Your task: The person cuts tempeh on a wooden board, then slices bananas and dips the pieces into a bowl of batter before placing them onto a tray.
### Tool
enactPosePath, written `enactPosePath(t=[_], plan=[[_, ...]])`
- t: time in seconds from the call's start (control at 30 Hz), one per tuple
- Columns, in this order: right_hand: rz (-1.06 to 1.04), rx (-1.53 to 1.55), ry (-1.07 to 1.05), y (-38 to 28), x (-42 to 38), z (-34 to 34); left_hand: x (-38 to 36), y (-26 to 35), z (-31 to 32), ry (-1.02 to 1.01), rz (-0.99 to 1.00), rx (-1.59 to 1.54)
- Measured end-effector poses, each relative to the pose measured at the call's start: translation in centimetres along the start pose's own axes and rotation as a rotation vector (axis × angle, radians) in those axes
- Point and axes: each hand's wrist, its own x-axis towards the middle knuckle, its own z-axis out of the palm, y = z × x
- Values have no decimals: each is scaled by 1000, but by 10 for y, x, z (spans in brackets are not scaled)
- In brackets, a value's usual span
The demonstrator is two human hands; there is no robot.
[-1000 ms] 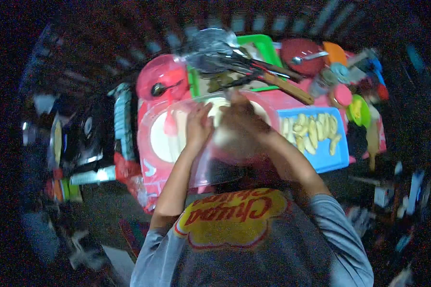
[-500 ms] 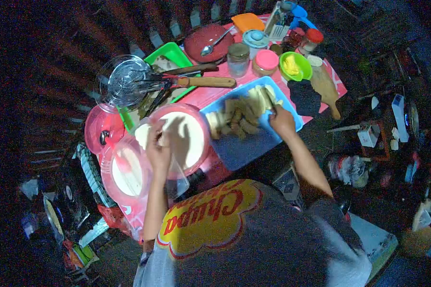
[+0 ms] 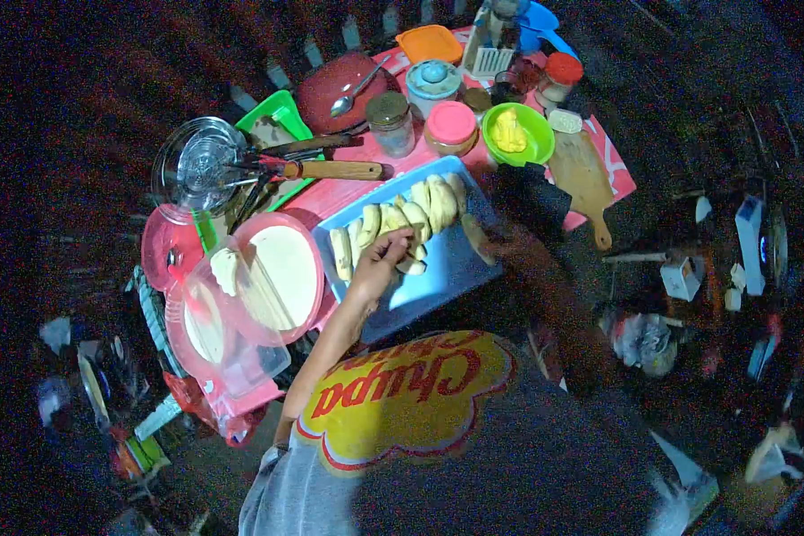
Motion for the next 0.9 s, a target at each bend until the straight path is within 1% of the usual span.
enactPosePath(t=[0.03, 0.07, 0.13, 0.17, 0.2, 0.27, 0.3, 0.33, 0.4, 0.43, 0.53, 0.57, 0.6, 0.67, 0.7, 0.73, 0.8, 0.83, 0.9], plan=[[4, 31, -21, -20, -14, -1, 2, -6, 1, -44, -82, -8], [9, 65, -45, -34, -20, 1, 3, -12, 5, -88, -117, -122], [-25, 21, -132, -46, -15, 14, -7, 7, 23, -68, -163, -390], [-55, -19, -196, -54, -12, 24, -11, 15, 31, -89, -68, -523], [-71, -28, -224, -65, -9, 37, -12, 17, 23, -271, 45, -650], [-399, -7, -370, -87, -5, 69, -23, 39, 26, 20, 161, -788], [-530, -147, -329, -87, -1, 83, -27, 46, 19, 88, 218, -808], [-548, -148, -364, -87, -2, 93, -27, 48, 8, 185, 266, -884], [-517, -151, -120, -80, -6, 111, -41, 55, -17, 316, 288, -920], [-834, -751, -34, -46, 9, 116, -45, 59, -31, 414, 251, -958], [-930, -739, -70, -61, -8, 147, -64, 60, -70, 460, 321, -997], [-786, -540, -152, -72, -18, 159, -70, 62, -76, 557, 321, -968], [-797, -542, -179, -69, -17, 170, -76, 66, -82, 581, 336, -975], [-959, -690, -47, -59, -11, 191, -89, 69, -95, 699, 322, -974], [-896, -665, -118, -65, -15, 198, -94, 69, -102, 717, 328, -949], [-903, -668, -129, -63, -15, 206, -99, 69, -107, 726, 337, -955], [-833, -972, -75, -59, -14, 221, -107, 70, -114, 783, 361, -956], [-1031, -665, -109, -64, -13, 226, -111, 69, -119, 789, 365, -963], [-1043, -652, -110, -63, -10, 238, -116, 69, -128, 814, 390, -921]])
